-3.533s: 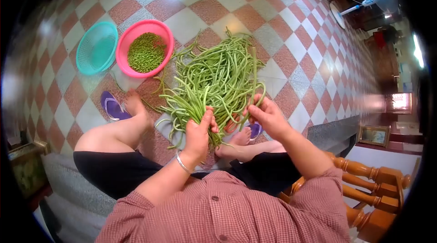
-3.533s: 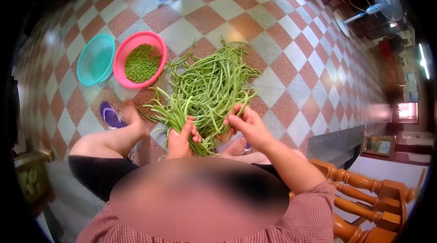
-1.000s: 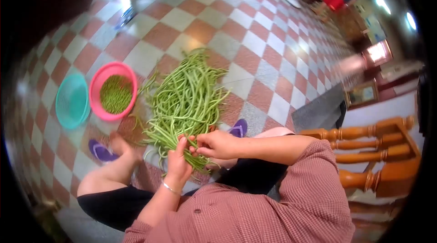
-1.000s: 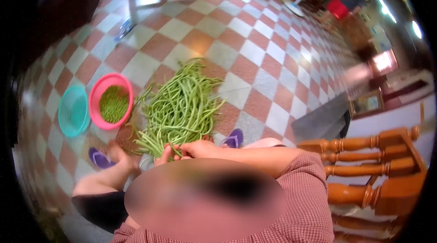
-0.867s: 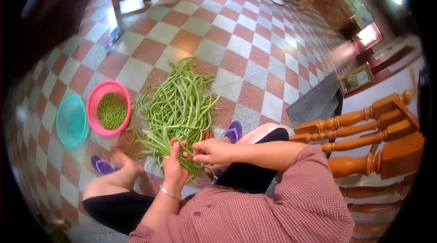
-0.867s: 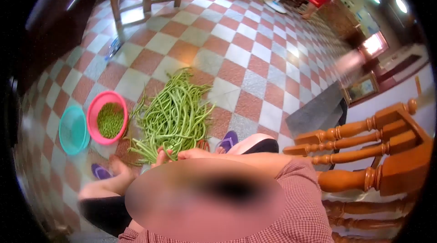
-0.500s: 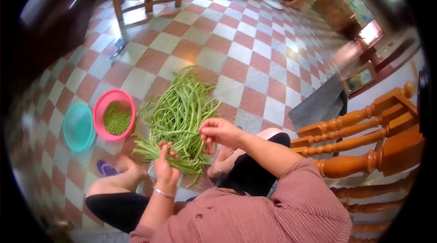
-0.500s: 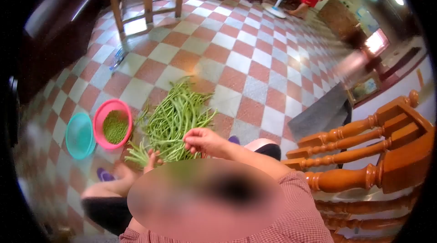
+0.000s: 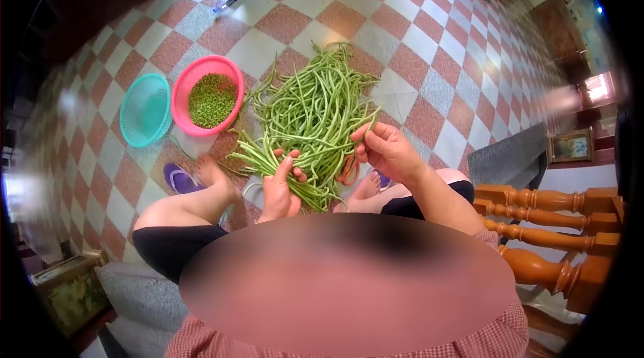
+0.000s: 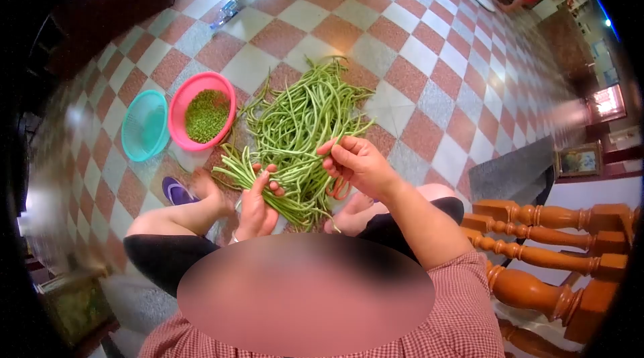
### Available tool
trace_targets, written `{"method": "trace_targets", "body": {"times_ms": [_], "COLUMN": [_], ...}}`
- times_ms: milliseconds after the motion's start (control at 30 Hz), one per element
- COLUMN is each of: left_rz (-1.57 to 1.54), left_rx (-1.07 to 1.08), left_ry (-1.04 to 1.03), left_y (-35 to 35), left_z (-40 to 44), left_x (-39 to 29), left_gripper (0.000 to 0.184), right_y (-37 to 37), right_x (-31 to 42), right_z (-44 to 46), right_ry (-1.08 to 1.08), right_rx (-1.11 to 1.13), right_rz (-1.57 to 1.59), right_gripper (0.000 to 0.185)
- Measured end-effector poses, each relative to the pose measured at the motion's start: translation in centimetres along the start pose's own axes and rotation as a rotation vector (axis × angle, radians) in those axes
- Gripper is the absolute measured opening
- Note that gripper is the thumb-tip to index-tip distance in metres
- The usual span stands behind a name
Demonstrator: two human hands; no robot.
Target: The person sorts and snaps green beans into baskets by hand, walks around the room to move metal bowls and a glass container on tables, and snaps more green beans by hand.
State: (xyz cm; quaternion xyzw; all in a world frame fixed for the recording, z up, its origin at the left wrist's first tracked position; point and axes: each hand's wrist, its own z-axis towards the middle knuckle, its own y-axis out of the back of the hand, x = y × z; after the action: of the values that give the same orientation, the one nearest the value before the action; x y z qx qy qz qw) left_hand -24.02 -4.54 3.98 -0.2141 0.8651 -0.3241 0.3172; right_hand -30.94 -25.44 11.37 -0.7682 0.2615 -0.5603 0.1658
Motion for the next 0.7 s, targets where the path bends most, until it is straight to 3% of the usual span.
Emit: {"method": "trace_targets", "body": {"times_ms": [100,200,233,333,433,467,500,533,600,633,700], "left_rz": [-0.01,-0.095,-0.067,0.089,0.309,0.248,0.312,0.371,0.168,0.202,0.234], "left_rx": [-0.015,-0.09,-0.126,-0.083,0.138,0.29,0.438,0.584,0.544,0.544,0.577], "left_ry": [-0.01,-0.066,-0.089,-0.134,-0.041,0.067,0.126,0.179,0.354,0.476,0.53], "left_y": [-0.2,1.1,1.7,1.9,-1.4,-1.4,-0.8,-0.5,-1.3,-1.6,-0.9], "left_z": [0.2,1.6,1.9,1.9,-0.4,-0.7,-0.5,-0.6,-2.2,-2.7,-2.7], "left_x": [-0.2,0.0,-0.1,-0.5,-0.6,0.3,1.1,1.7,3.3,2.6,3.6], "left_gripper": [0.022,0.016,0.012,0.014,0.015,0.021,0.023,0.026,0.029,0.029,0.025], "right_y": [0.0,0.0,-0.8,-0.6,-2.3,-2.9,-3.0,-2.9,-2.2,-1.3,-0.5], "right_x": [-0.3,1.0,1.5,1.8,0.9,0.2,-0.5,-0.7,-0.6,-0.7,-0.8], "right_z": [-0.2,-0.8,-1.0,-1.3,-1.5,-1.4,-1.1,-0.9,-0.1,0.3,0.7], "right_ry": [-0.007,0.01,0.105,0.233,-0.124,-0.236,-0.201,-0.162,-0.084,-0.06,-0.095], "right_rx": [0.023,0.041,-0.074,-0.133,0.114,0.194,0.247,0.163,0.013,-0.007,0.038], "right_rz": [-0.062,-0.358,-0.469,-0.587,-0.524,-0.47,-0.444,-0.497,-0.61,-0.688,-0.629], "right_gripper": [0.017,0.015,0.013,0.013,0.012,0.012,0.012,0.011,0.011,0.011,0.012]}}
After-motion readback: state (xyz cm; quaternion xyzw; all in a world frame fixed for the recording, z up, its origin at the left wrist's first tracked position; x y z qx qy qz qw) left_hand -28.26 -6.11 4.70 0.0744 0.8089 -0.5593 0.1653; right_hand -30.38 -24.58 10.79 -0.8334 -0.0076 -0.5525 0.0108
